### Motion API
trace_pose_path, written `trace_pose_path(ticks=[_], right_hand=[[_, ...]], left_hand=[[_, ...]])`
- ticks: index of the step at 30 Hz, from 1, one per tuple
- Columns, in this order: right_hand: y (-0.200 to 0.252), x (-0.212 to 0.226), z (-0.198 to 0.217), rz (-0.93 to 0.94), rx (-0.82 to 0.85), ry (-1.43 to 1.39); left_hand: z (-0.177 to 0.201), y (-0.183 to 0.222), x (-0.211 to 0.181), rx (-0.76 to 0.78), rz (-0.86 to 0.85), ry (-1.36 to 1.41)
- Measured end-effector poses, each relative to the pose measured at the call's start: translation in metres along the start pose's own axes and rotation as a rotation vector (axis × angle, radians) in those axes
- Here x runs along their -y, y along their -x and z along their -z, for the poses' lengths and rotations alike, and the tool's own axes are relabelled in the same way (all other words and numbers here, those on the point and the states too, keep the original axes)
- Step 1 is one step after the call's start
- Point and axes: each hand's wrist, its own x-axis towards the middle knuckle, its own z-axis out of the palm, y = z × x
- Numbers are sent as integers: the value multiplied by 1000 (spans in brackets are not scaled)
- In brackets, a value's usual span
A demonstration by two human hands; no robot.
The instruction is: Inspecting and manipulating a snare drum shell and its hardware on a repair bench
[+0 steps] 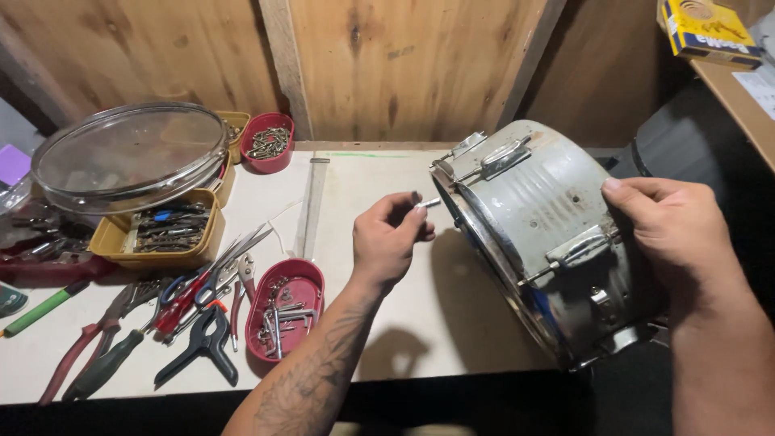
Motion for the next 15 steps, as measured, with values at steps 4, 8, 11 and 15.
trace_pose_path(ticks=[4, 8, 11, 15], right_hand=[[-10, -15, 5, 51, 13, 43], [3, 0, 4, -2, 17, 14], [4, -1, 6, -12, 16, 37], [-3, -10, 7, 27, 31, 86]], left_hand=[[-11, -3, -1, 18, -94, -49], [-11, -4, -2, 35, -215, -146], [-8, -4, -6, 28, -508, -317], [-5, -2, -10, 60, -856, -442]])
